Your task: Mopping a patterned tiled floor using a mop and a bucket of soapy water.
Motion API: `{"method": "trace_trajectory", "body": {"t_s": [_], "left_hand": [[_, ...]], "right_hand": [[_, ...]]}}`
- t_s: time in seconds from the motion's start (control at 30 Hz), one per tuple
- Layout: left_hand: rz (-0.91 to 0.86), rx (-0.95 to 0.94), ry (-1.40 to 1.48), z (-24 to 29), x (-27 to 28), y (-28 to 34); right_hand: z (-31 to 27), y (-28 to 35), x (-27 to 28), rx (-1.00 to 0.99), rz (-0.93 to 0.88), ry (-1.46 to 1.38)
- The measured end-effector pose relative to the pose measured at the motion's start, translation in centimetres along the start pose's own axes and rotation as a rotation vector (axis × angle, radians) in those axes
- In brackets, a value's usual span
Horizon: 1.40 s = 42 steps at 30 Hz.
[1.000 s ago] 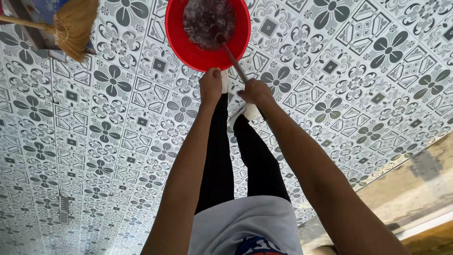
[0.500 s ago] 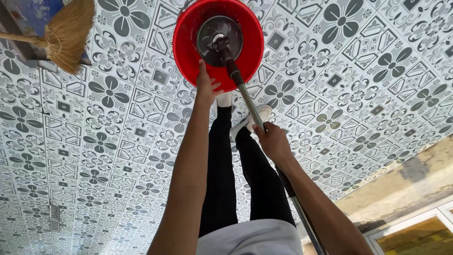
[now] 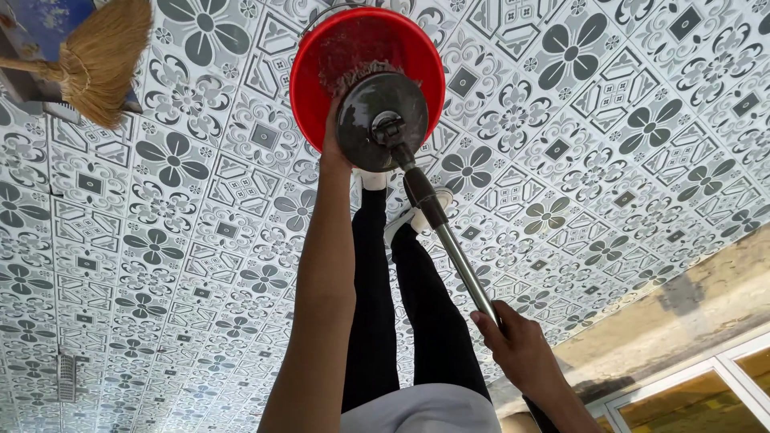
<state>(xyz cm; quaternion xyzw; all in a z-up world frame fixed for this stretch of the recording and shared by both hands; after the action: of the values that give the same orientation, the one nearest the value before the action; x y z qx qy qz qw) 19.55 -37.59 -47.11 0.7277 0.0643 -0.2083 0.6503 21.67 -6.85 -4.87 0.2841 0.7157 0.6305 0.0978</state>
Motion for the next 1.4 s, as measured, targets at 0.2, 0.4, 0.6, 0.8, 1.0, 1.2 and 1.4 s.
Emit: {"method": "trace_trajectory", "body": {"t_s": [0.2, 0.4, 0.6, 0.8, 1.0, 1.2, 1.4], "left_hand": [[0.321, -0.121, -0.041, 3.7, 0.7, 2.7], [-0.163, -0.299, -0.332, 6.6, -3.0, 1.3], [0.171, -0.127, -0.685, 10.2, -10.0, 6.4], [0.198, -0.175, -0.458, 7.3, -11.7, 8.2], [0.334, -0.204, -0.355, 5.2, -7.2, 6.3], [-0.064, -0.053, -0.462, 1.7, -5.5, 6.2], [-0.004, -0.053, -0.831, 2.7, -12.9, 9.1]], "right_hand": [[-1.4, -1.8, -0.4, 0.000, -0.035, -0.040], [-0.4, -3.6, 0.3, 0.225, 0.010, 0.062], [-1.6, -7.6, 1.8, 0.291, 0.020, 0.221], [-7.5, -16.2, -2.0, 0.226, -0.272, -0.552], [-10.4, -20.7, -2.1, 0.090, -0.147, -0.389], [-7.2, -19.1, 0.9, 0.430, 0.047, 0.278], [-6.6, -15.0, 3.2, 0.570, 0.098, 0.503]]}}
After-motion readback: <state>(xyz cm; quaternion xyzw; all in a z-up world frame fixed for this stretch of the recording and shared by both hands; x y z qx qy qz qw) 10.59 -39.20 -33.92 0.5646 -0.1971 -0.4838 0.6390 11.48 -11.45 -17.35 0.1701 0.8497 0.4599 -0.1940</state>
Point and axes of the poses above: each hand's wrist, its own y-axis away from the middle knuckle, its own x-axis out of the back of the hand, z = x × y, the point moved 9 cm from there along -y, towards the middle knuckle, and after that the axes turned 12 degrees about x, right-handed, at the moved point
